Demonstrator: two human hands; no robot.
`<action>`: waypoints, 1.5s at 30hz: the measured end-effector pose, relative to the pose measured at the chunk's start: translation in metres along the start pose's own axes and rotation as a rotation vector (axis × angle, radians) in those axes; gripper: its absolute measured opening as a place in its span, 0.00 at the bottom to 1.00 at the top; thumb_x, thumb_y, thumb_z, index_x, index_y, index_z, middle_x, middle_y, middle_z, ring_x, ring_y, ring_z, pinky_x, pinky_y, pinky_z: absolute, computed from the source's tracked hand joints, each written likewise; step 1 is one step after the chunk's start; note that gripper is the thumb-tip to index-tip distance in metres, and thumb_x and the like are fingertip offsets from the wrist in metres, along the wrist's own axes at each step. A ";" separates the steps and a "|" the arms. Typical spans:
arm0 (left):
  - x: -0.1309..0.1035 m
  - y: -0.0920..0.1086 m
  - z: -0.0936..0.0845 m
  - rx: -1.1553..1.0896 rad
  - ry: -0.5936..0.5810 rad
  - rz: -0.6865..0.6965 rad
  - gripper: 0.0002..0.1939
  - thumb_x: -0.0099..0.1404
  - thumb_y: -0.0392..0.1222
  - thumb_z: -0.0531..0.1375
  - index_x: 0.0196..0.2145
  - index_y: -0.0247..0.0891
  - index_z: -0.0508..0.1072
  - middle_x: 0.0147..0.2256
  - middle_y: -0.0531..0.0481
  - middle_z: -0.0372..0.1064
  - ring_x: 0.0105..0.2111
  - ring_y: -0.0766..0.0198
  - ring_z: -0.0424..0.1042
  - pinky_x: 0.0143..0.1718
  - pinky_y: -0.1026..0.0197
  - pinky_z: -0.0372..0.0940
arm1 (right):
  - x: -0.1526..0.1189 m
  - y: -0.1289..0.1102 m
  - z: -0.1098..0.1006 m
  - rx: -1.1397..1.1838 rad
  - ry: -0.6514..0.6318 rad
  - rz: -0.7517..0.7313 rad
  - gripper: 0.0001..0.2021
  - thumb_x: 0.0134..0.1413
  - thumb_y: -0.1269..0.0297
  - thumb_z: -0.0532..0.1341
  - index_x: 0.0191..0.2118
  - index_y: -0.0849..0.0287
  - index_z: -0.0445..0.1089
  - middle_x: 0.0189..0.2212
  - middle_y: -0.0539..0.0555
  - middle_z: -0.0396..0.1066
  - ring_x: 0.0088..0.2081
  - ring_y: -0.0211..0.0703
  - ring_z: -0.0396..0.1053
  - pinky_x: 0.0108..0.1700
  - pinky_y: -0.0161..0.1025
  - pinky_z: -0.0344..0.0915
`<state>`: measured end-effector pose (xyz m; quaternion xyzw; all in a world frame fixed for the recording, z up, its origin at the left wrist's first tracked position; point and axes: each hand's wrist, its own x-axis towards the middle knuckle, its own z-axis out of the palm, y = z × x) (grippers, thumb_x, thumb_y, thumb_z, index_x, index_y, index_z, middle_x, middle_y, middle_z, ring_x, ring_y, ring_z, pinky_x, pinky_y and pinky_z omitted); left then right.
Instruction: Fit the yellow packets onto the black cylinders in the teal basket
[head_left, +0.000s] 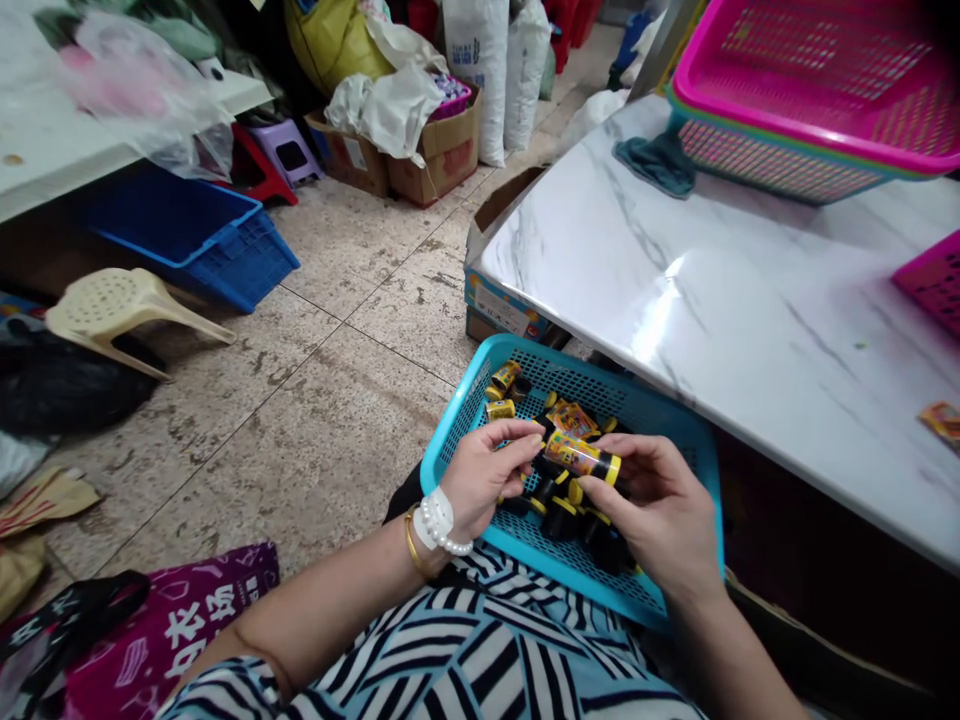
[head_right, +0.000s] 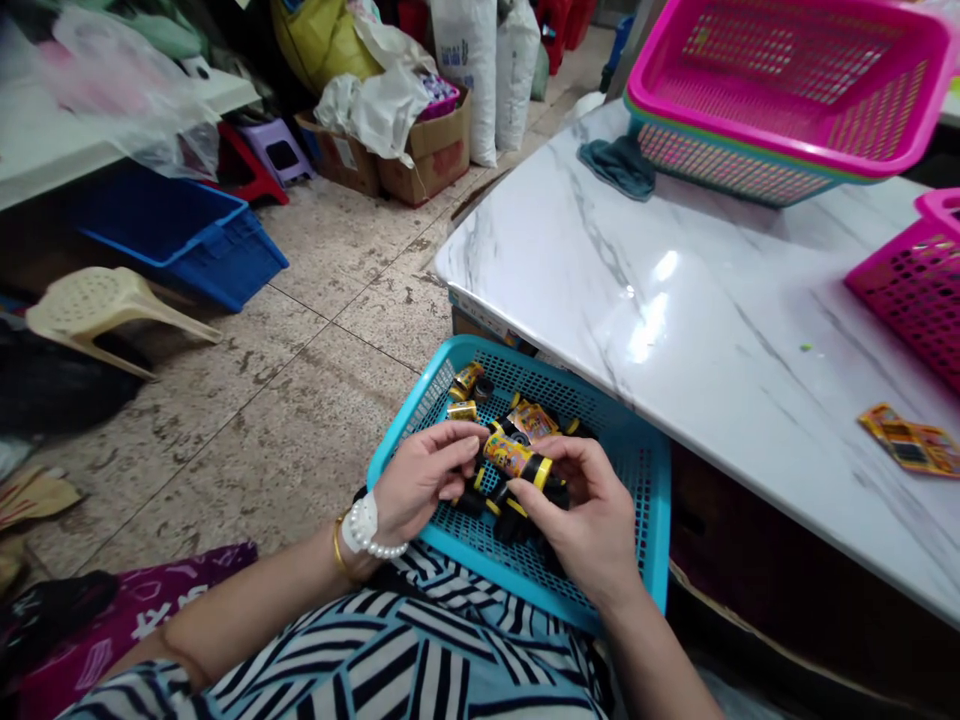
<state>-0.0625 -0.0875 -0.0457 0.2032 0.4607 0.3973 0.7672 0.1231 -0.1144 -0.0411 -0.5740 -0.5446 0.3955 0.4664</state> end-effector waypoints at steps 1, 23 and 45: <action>-0.001 0.002 0.000 0.010 -0.005 0.015 0.25 0.52 0.48 0.71 0.44 0.33 0.74 0.28 0.52 0.68 0.23 0.74 0.64 0.17 0.72 0.50 | -0.001 0.000 0.000 0.008 -0.007 -0.018 0.15 0.46 0.63 0.72 0.39 0.54 0.68 0.39 0.53 0.72 0.42 0.45 0.73 0.48 0.43 0.72; 0.007 -0.003 -0.012 0.288 -0.277 -0.057 0.22 0.55 0.50 0.69 0.43 0.33 0.75 0.31 0.48 0.74 0.23 0.72 0.68 0.26 0.67 0.61 | -0.004 0.006 -0.006 -0.296 -0.148 -0.375 0.18 0.51 0.72 0.68 0.49 0.50 0.76 0.43 0.55 0.74 0.42 0.43 0.74 0.44 0.41 0.73; 0.001 -0.007 -0.010 0.809 -0.300 0.485 0.11 0.63 0.41 0.62 0.43 0.36 0.76 0.42 0.46 0.75 0.41 0.61 0.72 0.46 0.59 0.65 | -0.017 0.019 0.010 0.093 -0.018 0.099 0.15 0.44 0.68 0.72 0.41 0.48 0.80 0.35 0.51 0.79 0.34 0.40 0.76 0.36 0.37 0.74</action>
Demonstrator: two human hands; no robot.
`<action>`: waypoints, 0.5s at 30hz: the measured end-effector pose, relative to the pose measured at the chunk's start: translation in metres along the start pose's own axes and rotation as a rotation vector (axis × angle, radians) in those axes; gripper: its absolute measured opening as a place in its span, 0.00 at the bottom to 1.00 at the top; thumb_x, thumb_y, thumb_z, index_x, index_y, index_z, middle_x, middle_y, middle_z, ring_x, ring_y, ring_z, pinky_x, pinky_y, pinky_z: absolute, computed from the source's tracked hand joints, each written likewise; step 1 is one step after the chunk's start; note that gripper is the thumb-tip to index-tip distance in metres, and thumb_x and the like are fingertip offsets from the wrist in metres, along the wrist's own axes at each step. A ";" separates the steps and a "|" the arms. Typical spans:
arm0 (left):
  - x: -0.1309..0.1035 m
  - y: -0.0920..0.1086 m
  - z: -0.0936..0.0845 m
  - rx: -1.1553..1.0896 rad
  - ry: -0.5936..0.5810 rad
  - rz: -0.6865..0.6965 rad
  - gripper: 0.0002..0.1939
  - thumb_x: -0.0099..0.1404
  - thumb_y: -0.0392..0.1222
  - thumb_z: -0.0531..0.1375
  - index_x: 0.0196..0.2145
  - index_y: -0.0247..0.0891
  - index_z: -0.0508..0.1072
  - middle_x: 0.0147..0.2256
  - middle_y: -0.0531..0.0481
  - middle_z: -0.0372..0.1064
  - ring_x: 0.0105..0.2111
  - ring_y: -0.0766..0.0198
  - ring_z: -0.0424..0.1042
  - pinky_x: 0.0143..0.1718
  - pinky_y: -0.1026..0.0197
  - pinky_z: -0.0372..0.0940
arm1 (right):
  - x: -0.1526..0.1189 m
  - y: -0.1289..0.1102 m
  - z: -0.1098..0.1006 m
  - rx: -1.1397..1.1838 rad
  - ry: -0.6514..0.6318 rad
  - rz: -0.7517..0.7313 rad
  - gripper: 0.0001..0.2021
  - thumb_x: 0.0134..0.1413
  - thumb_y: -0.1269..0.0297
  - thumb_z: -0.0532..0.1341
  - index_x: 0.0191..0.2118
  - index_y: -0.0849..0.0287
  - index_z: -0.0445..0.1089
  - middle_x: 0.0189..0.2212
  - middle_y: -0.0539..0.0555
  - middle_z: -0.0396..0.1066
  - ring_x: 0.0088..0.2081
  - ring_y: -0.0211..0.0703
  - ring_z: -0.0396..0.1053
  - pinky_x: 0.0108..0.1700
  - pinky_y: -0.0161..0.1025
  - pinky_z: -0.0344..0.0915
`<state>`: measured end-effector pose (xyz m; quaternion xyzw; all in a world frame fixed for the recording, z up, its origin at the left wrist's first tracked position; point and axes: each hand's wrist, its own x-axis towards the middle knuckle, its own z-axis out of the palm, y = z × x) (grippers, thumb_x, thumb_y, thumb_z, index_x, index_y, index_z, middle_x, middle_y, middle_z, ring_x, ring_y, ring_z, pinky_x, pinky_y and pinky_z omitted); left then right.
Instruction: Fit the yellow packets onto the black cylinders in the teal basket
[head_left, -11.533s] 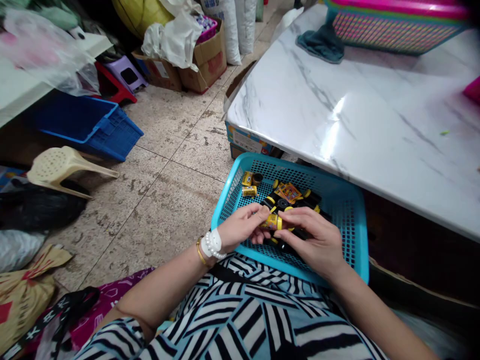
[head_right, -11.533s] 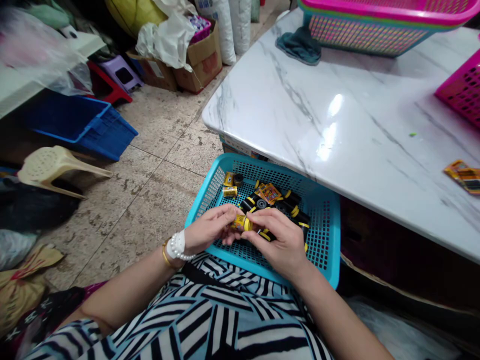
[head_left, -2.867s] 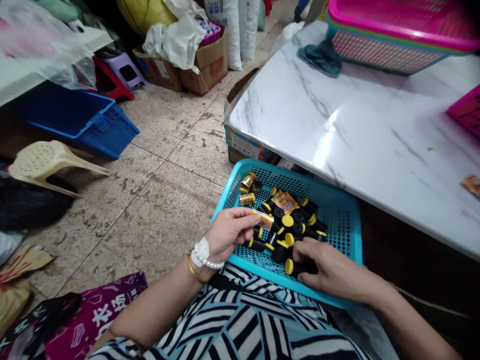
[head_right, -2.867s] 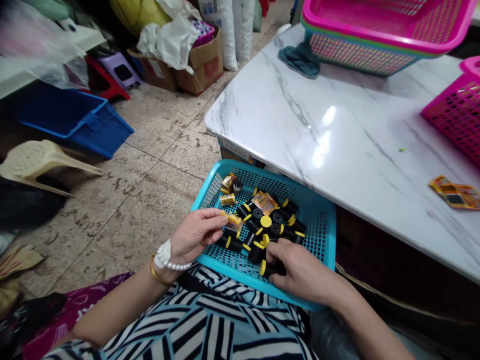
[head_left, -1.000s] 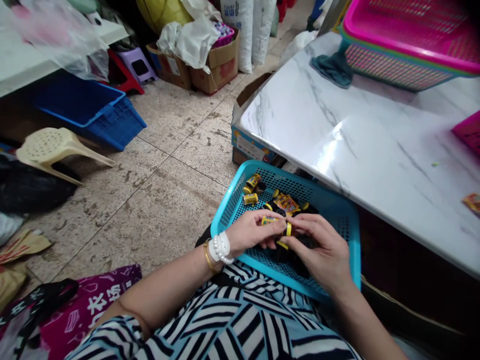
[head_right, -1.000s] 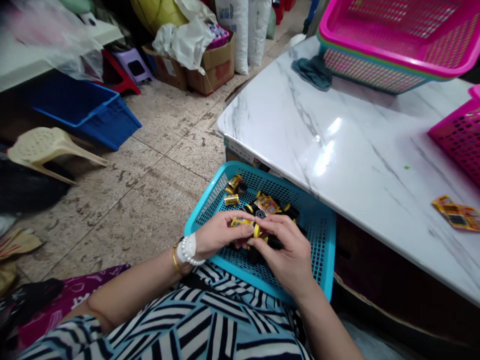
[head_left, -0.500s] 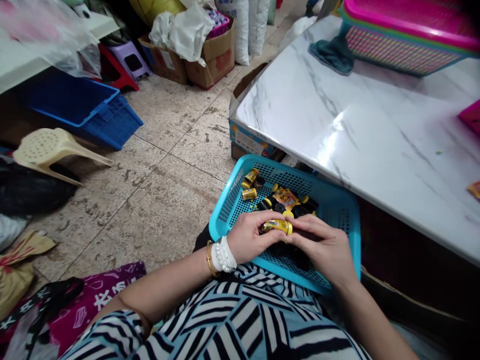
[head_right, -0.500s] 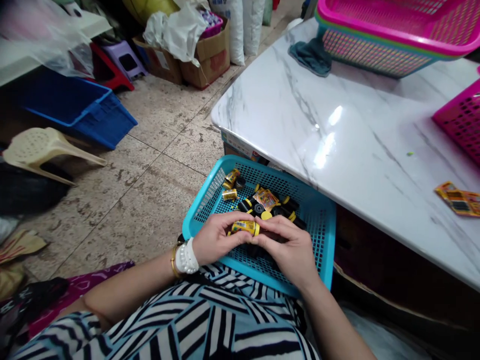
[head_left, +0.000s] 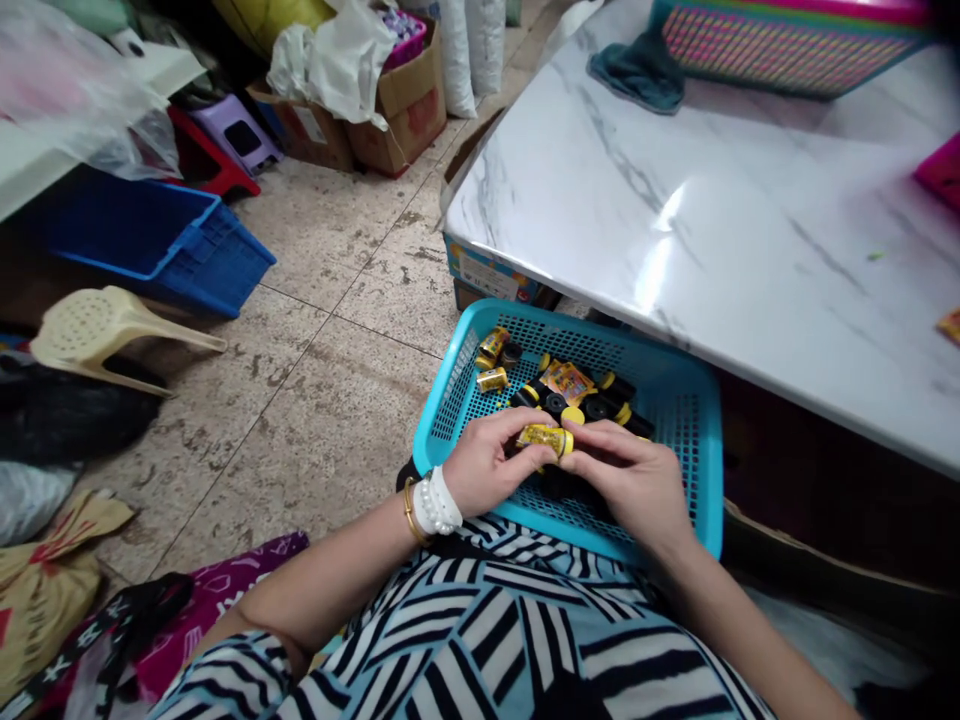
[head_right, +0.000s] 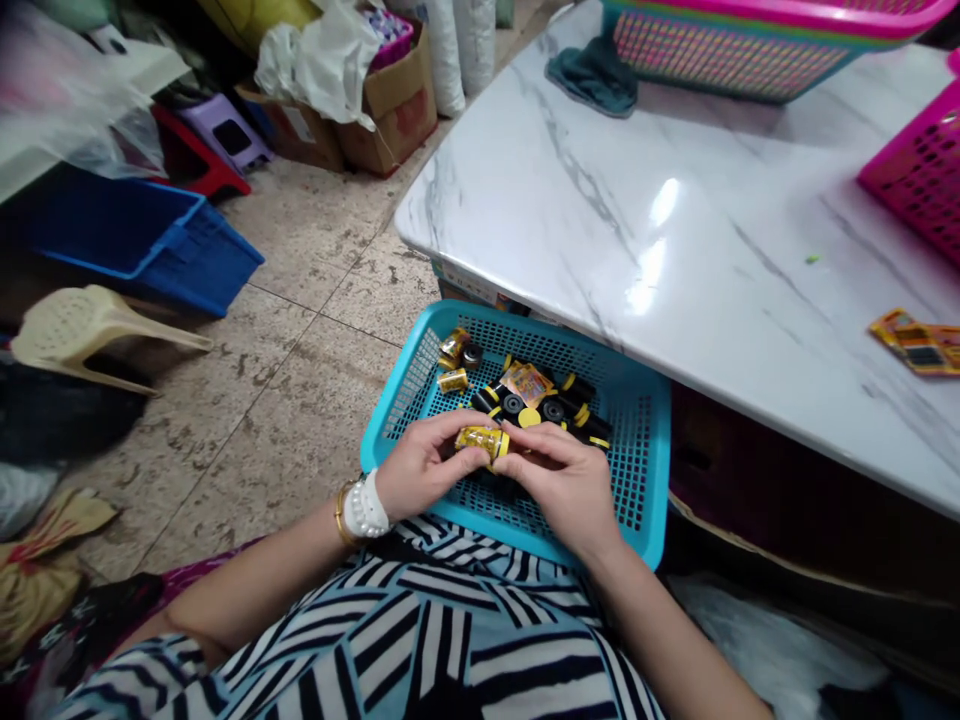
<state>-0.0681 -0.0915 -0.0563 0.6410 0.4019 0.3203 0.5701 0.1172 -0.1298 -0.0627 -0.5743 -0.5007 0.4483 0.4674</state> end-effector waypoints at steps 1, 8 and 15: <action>0.000 0.001 0.000 0.029 -0.004 0.022 0.11 0.63 0.40 0.62 0.44 0.36 0.76 0.43 0.45 0.75 0.43 0.61 0.72 0.48 0.58 0.64 | 0.000 0.000 0.000 0.030 -0.010 0.053 0.14 0.43 0.67 0.73 0.40 0.49 0.81 0.35 0.51 0.79 0.34 0.40 0.76 0.37 0.37 0.75; 0.003 -0.001 -0.003 -0.241 -0.095 -0.277 0.24 0.63 0.52 0.62 0.51 0.34 0.68 0.35 0.46 0.73 0.28 0.66 0.71 0.32 0.62 0.66 | 0.002 -0.005 -0.002 -0.072 0.062 -0.118 0.13 0.44 0.68 0.72 0.39 0.50 0.81 0.37 0.54 0.79 0.37 0.43 0.76 0.40 0.39 0.75; 0.004 0.004 -0.001 0.030 -0.042 0.001 0.10 0.65 0.42 0.60 0.43 0.38 0.74 0.41 0.47 0.72 0.42 0.62 0.70 0.47 0.58 0.64 | 0.003 0.010 0.005 0.201 -0.030 0.312 0.15 0.44 0.57 0.72 0.39 0.58 0.81 0.30 0.55 0.80 0.28 0.45 0.77 0.36 0.45 0.77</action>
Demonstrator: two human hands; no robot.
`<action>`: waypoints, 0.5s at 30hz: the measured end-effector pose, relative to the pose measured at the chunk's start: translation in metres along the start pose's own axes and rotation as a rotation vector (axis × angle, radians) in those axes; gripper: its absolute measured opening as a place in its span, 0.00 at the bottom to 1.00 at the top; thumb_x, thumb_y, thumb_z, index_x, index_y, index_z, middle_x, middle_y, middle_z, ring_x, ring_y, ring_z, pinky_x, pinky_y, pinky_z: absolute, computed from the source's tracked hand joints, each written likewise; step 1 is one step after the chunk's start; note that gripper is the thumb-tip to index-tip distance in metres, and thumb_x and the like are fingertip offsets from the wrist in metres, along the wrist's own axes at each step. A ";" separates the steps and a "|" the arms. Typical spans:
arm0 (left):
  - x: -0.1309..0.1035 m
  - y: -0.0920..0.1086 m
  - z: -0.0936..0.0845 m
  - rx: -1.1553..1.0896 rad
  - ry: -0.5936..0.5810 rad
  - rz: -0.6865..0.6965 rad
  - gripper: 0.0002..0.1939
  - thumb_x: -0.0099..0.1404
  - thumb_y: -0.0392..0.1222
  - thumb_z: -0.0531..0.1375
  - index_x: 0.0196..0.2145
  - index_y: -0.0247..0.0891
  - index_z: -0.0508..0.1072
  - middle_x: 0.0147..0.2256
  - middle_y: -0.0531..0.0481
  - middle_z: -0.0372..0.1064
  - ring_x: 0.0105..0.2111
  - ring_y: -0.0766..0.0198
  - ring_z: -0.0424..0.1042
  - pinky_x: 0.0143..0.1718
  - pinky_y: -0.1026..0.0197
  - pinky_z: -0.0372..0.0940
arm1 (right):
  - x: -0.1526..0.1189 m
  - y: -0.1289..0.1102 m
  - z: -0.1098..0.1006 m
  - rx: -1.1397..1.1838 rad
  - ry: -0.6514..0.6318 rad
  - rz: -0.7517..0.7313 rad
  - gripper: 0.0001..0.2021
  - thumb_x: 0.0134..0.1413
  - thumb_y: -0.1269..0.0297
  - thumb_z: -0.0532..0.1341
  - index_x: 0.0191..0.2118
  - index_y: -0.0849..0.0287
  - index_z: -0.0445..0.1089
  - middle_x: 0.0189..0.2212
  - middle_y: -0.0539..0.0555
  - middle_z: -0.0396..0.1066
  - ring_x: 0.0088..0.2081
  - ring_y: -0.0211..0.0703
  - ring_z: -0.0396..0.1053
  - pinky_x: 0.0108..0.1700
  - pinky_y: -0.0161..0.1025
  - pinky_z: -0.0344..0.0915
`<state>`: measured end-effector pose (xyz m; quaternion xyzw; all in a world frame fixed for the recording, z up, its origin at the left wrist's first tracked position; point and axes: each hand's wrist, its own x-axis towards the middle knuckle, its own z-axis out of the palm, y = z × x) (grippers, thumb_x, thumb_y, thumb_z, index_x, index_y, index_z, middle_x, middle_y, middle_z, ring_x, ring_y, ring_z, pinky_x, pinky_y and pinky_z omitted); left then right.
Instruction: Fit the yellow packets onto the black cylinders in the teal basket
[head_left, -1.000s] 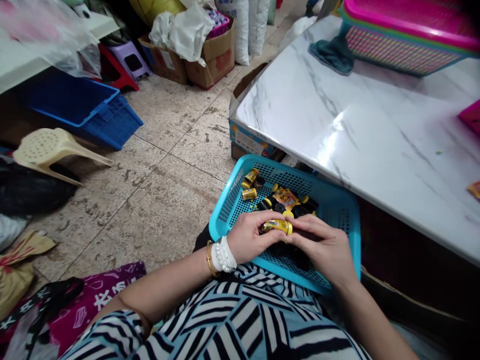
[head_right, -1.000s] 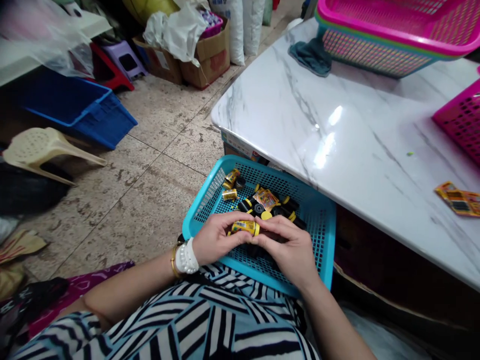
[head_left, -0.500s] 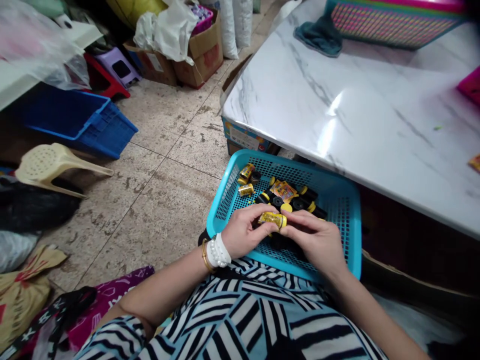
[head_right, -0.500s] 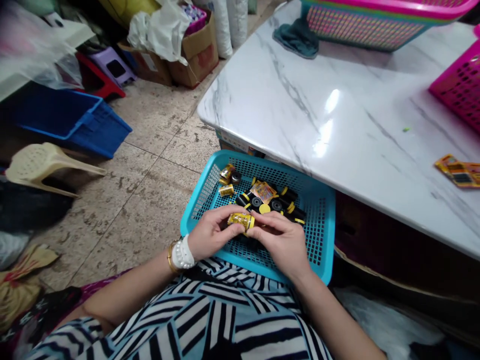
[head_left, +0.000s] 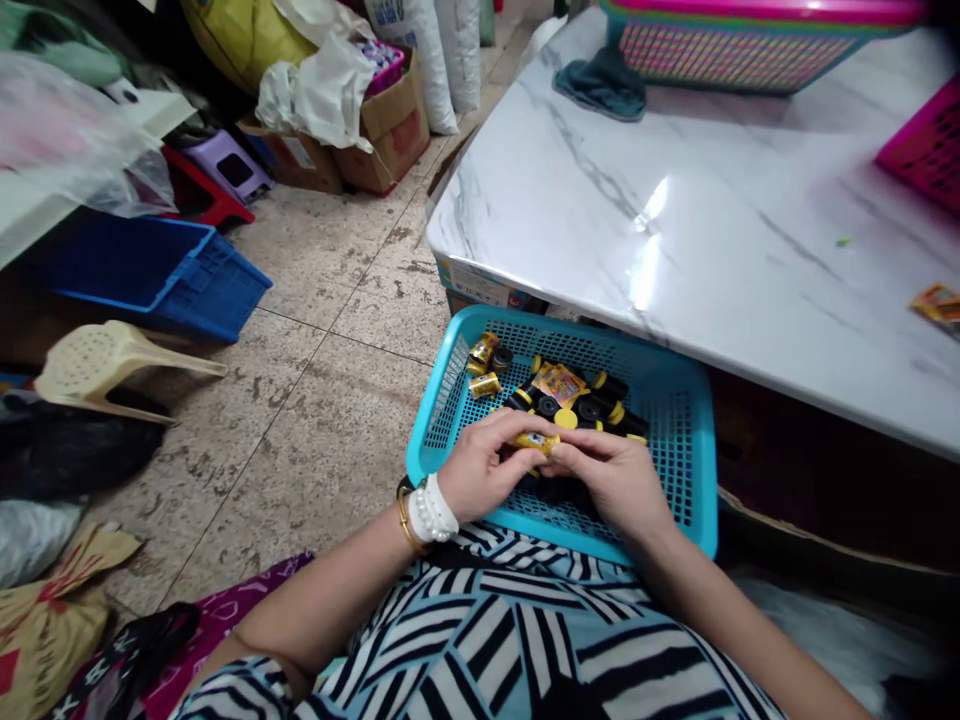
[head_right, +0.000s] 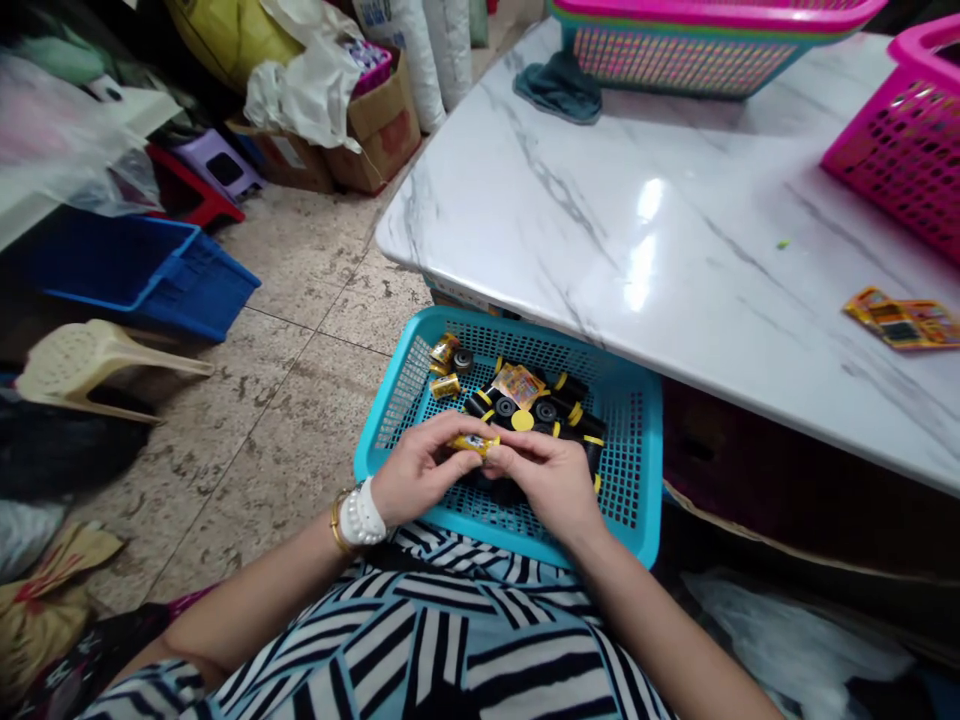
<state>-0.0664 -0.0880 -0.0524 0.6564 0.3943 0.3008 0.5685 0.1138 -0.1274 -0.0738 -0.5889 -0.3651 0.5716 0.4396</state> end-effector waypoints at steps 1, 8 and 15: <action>0.000 0.002 0.001 0.042 -0.027 0.023 0.11 0.66 0.42 0.60 0.44 0.38 0.75 0.42 0.46 0.72 0.43 0.61 0.70 0.48 0.58 0.63 | 0.001 0.000 -0.001 0.035 -0.025 0.047 0.16 0.44 0.56 0.72 0.39 0.59 0.81 0.30 0.55 0.80 0.27 0.45 0.78 0.35 0.45 0.78; 0.000 -0.001 0.005 -0.155 -0.009 -0.231 0.21 0.64 0.52 0.61 0.48 0.35 0.68 0.32 0.51 0.68 0.28 0.69 0.67 0.30 0.66 0.63 | 0.004 -0.006 -0.002 0.111 -0.008 0.057 0.17 0.38 0.57 0.75 0.37 0.59 0.80 0.29 0.54 0.80 0.28 0.43 0.77 0.36 0.42 0.78; 0.007 -0.002 -0.001 -0.313 -0.207 -0.454 0.25 0.62 0.63 0.58 0.28 0.35 0.67 0.18 0.54 0.66 0.13 0.73 0.61 0.16 0.69 0.54 | 0.003 -0.004 -0.012 0.048 -0.226 0.032 0.17 0.54 0.52 0.66 0.41 0.61 0.78 0.30 0.56 0.78 0.27 0.40 0.76 0.33 0.39 0.77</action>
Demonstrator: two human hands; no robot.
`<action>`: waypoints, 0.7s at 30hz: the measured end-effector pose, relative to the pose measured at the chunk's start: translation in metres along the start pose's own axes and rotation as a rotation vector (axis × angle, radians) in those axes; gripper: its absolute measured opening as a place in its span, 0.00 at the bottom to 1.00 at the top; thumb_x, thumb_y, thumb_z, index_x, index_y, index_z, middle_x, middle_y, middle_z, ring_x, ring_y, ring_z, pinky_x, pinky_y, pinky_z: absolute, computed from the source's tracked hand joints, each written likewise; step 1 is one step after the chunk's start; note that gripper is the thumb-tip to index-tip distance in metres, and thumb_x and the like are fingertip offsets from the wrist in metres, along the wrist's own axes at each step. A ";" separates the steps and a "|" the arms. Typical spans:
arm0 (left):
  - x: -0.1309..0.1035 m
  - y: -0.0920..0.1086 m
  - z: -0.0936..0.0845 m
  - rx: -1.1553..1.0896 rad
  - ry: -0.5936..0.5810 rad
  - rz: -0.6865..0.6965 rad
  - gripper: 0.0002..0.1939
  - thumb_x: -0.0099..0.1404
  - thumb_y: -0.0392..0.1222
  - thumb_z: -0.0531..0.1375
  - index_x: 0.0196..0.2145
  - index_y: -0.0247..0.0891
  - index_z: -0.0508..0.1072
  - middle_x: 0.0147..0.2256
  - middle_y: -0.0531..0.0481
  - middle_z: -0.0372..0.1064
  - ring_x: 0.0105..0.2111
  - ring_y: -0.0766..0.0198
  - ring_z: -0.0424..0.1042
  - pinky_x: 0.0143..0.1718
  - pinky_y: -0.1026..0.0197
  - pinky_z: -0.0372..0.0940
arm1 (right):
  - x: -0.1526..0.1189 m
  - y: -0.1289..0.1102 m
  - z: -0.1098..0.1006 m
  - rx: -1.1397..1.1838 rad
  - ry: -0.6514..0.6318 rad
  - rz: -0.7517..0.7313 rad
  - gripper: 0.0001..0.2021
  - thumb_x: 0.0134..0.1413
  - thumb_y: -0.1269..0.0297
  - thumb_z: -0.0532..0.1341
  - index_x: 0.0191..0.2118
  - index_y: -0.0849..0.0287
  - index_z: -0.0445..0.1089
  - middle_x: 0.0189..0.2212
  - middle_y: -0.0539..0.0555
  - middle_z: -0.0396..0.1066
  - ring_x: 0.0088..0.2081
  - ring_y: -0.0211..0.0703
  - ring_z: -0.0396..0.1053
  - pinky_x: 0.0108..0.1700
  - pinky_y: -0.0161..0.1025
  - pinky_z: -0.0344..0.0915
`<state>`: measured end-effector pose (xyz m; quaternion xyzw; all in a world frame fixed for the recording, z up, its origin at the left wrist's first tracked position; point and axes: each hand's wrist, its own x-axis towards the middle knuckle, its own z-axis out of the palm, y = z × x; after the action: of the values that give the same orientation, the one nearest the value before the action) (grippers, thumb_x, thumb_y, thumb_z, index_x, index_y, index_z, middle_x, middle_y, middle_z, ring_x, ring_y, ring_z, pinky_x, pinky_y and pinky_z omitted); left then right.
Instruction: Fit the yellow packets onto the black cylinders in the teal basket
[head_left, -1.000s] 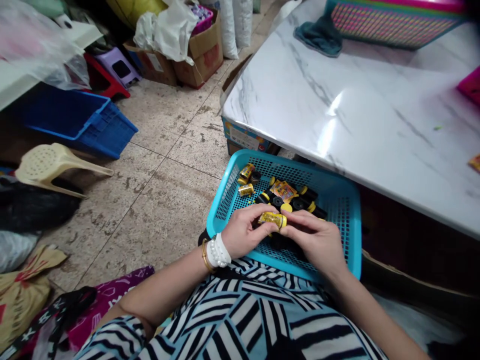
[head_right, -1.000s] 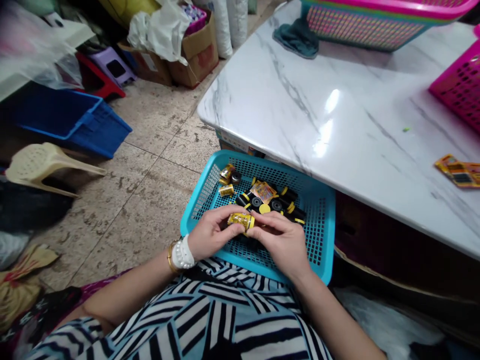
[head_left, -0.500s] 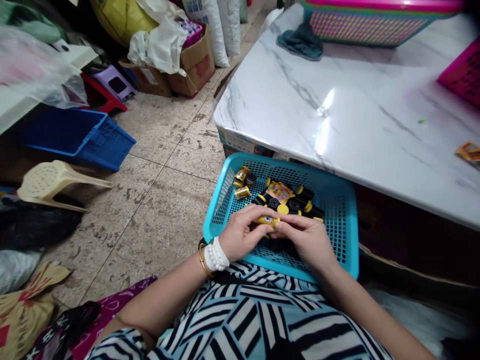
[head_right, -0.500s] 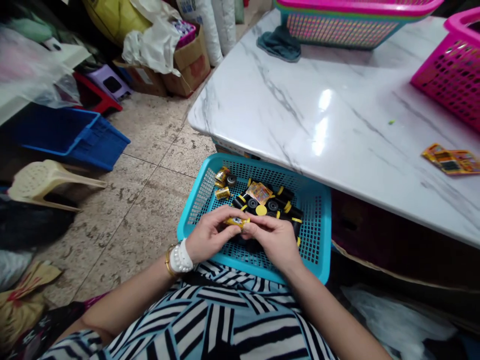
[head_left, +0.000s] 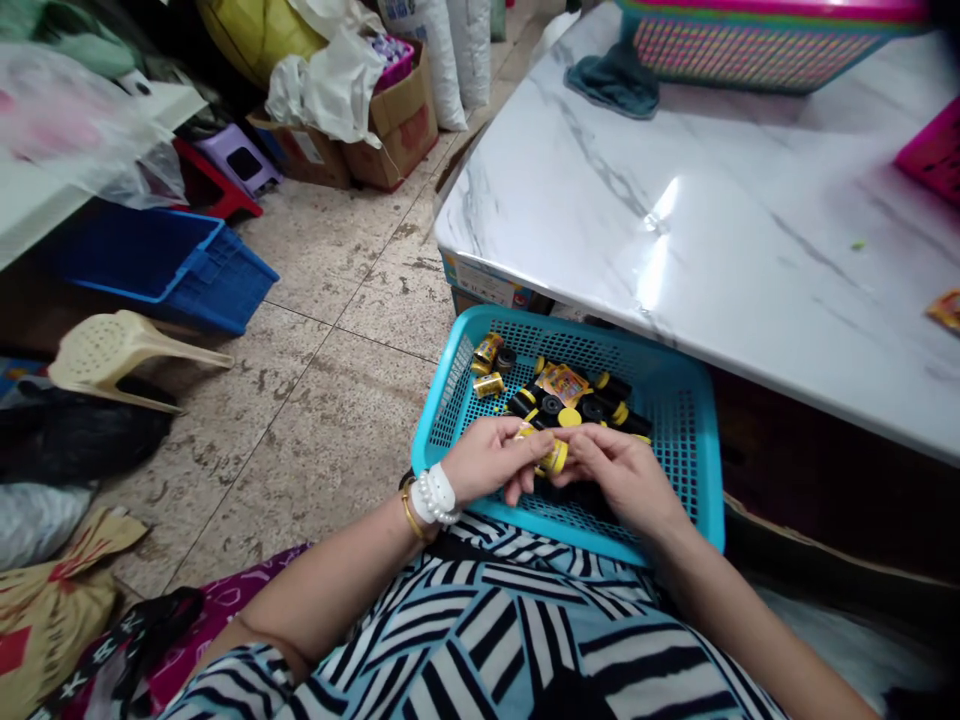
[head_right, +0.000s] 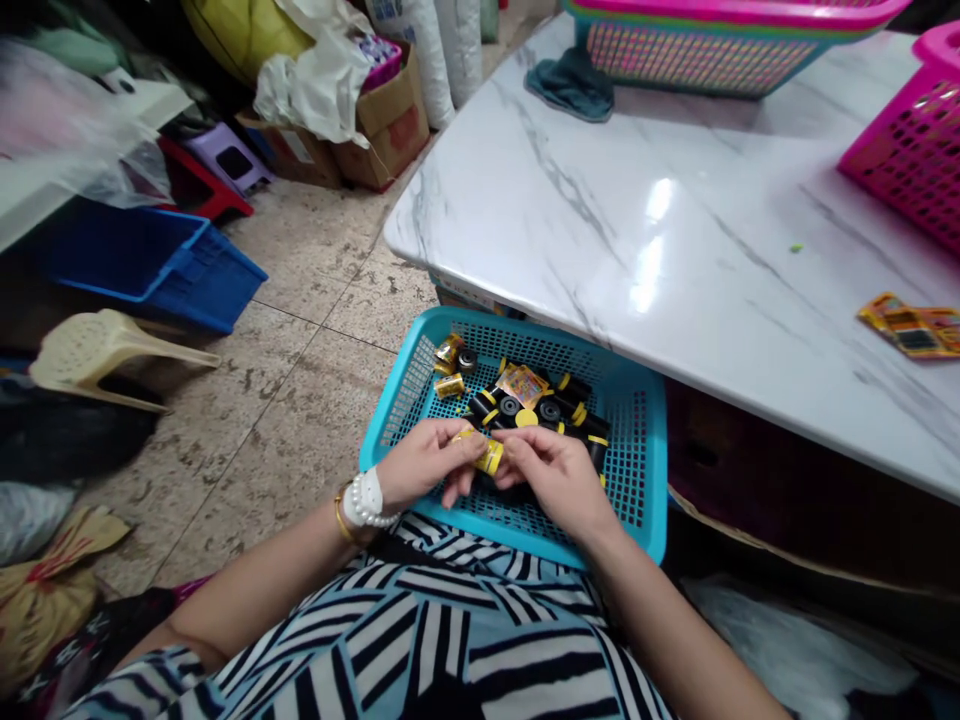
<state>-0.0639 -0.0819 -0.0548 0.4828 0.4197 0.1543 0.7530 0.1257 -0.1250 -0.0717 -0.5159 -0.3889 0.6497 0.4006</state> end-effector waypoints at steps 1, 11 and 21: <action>0.001 0.000 -0.001 -0.016 0.001 -0.032 0.27 0.62 0.64 0.56 0.27 0.34 0.67 0.17 0.54 0.66 0.11 0.73 0.60 0.15 0.69 0.52 | -0.002 -0.003 -0.003 -0.073 -0.024 -0.071 0.16 0.54 0.55 0.67 0.46 0.58 0.77 0.37 0.57 0.78 0.33 0.41 0.77 0.38 0.40 0.77; -0.002 0.000 0.001 -0.412 -0.064 -0.114 0.26 0.56 0.62 0.64 0.29 0.33 0.69 0.16 0.53 0.69 0.10 0.72 0.64 0.12 0.71 0.54 | -0.007 -0.013 0.004 -0.399 0.030 -0.488 0.09 0.53 0.69 0.68 0.41 0.50 0.80 0.42 0.56 0.76 0.43 0.46 0.75 0.41 0.43 0.76; -0.003 -0.010 0.002 -0.448 -0.060 -0.133 0.26 0.55 0.63 0.65 0.29 0.33 0.68 0.13 0.57 0.65 0.08 0.73 0.59 0.10 0.72 0.51 | -0.009 -0.013 0.004 -0.555 0.037 -0.558 0.15 0.54 0.71 0.67 0.47 0.50 0.76 0.43 0.55 0.76 0.42 0.46 0.75 0.42 0.42 0.74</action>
<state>-0.0660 -0.0897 -0.0615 0.2794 0.3833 0.1790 0.8619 0.1244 -0.1288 -0.0559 -0.4908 -0.6677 0.3765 0.4142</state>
